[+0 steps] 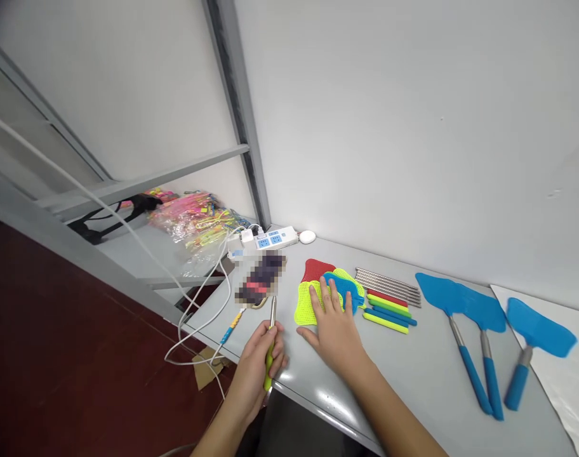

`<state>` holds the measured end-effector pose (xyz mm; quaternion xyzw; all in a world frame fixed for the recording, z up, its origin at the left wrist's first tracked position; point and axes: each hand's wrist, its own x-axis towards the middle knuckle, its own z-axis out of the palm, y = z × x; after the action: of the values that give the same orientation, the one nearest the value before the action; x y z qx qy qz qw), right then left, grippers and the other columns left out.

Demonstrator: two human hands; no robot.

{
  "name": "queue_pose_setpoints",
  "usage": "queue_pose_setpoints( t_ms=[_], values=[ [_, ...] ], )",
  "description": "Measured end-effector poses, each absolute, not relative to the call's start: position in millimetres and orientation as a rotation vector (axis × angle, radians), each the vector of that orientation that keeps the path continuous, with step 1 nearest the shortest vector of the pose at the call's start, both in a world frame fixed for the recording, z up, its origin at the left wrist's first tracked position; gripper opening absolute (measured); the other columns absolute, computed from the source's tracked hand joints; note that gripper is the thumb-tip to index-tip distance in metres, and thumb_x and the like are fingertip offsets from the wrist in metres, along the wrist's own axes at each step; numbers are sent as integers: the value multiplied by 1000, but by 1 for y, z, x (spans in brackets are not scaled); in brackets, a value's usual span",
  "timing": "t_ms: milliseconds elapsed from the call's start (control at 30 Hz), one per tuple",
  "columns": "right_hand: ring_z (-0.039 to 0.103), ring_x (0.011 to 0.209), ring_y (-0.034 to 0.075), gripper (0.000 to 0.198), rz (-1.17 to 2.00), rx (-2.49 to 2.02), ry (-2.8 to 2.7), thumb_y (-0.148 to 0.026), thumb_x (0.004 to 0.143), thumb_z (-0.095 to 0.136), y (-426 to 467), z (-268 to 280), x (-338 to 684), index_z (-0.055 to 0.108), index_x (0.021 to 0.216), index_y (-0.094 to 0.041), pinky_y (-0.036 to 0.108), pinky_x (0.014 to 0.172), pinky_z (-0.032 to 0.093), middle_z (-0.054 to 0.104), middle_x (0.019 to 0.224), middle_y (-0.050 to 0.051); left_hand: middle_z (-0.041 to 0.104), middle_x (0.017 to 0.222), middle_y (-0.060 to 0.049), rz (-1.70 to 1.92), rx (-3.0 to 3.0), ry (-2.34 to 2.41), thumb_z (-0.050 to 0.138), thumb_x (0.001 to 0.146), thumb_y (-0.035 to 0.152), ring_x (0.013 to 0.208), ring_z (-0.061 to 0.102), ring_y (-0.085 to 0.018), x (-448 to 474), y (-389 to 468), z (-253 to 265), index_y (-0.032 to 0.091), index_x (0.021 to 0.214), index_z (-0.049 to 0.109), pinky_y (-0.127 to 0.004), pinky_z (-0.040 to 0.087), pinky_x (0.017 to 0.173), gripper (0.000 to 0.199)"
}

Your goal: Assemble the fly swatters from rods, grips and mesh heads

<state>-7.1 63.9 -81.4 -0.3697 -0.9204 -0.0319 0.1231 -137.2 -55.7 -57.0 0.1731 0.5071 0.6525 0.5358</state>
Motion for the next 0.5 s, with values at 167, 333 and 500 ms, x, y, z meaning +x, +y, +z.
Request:
queue_pose_setpoints(
  t_ms=[167,333,500],
  values=[
    [14,146,36,78,-45,-1234,-2625,-65,91,35,64,-86,-7,31,150,-14,65,109,15,22,158,18,38,56,11,1570,423,1210,61,84,48,41,28,-3,-136,-31,-59,20,87,52,-21,45,62,30],
    [25,142,39,71,-66,-1241,-2591,-60,93,37,63,-88,-8,42,145,-12,64,108,20,32,153,21,39,58,10,1576,438,1183,64,81,49,45,35,-5,-129,-11,-59,20,85,49,-21,46,60,33],
    [38,136,37,52,30,-1119,-2462,-43,99,39,71,-90,-8,52,136,-8,61,108,25,47,143,22,35,58,10,1595,454,1193,66,80,49,50,37,-6,-127,-2,-63,20,85,47,-24,50,64,34]
  ],
)
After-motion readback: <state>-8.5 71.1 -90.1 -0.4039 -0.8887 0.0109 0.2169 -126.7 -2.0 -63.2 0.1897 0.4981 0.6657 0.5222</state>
